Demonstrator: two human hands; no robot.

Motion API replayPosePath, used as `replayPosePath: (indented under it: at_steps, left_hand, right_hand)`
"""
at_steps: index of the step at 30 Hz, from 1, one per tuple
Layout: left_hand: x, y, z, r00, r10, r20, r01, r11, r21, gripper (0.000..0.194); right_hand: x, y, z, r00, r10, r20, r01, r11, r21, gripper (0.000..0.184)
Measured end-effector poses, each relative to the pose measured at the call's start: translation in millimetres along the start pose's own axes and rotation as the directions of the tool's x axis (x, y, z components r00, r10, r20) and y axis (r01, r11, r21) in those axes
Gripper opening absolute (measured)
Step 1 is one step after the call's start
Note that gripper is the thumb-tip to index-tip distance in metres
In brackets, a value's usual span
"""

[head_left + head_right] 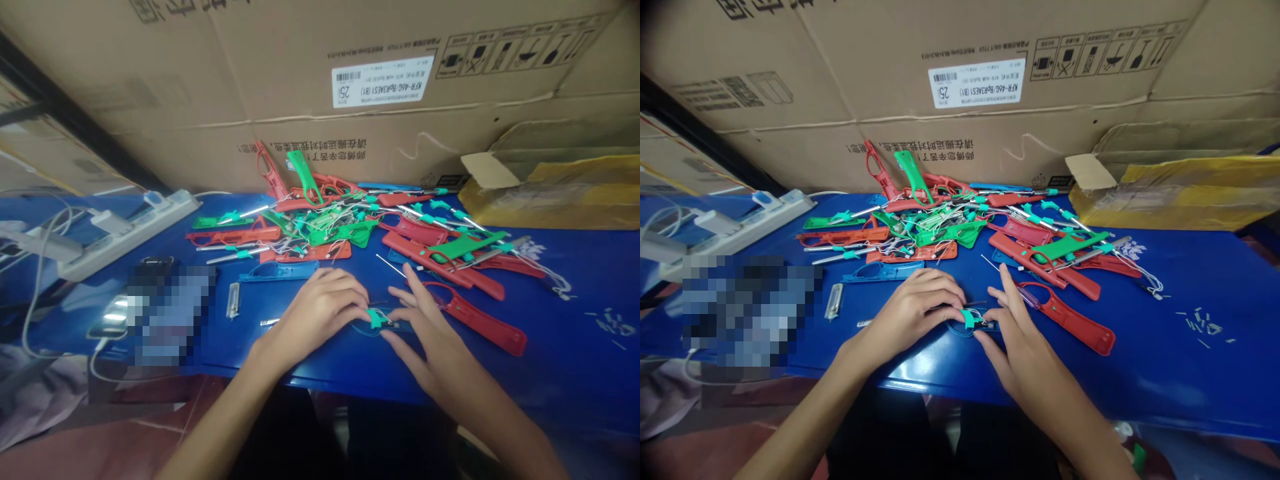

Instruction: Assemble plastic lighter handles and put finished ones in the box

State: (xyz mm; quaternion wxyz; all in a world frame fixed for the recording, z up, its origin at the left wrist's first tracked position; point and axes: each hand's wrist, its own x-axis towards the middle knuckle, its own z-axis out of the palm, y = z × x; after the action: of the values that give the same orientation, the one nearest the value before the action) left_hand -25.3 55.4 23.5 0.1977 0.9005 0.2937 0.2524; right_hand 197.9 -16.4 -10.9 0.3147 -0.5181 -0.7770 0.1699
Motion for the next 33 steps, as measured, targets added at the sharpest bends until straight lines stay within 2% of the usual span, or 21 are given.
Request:
replayPosePath:
  at_steps: [7, 15, 23, 33]
  left_hand:
    - [-0.5, -1.4, 0.9, 1.0, -0.016, -0.008, 0.017, 0.998, 0.064, 0.011]
    - [-3.0, -2.1, 3.3, 0.999, -0.009, -0.039, 0.011, 0.999, 0.053, 0.012]
    - [-6.9, 2.6, 2.2, 0.998, 0.005, -0.056, 0.003, 0.99, 0.14, 0.014]
    - [-3.0, 3.4, 0.5, 1.0, -0.014, -0.003, 0.014, 0.987, 0.158, 0.011]
  right_hand:
    - [5.1, -0.9, -2.4, 1.0, 0.0, 0.022, 0.0, 1.0, -0.026, 0.014]
    - [4.9, -0.5, 2.1, 1.0, -0.012, -0.012, 0.012, 1.0, -0.025, 0.016]
    - [6.7, 0.5, -0.3, 1.0, -0.001, 0.011, 0.001, 1.0, 0.003, 0.015]
    - [5.0, 3.8, 2.2, 0.999, -0.022, -0.044, 0.021, 1.0, -0.02, 0.013]
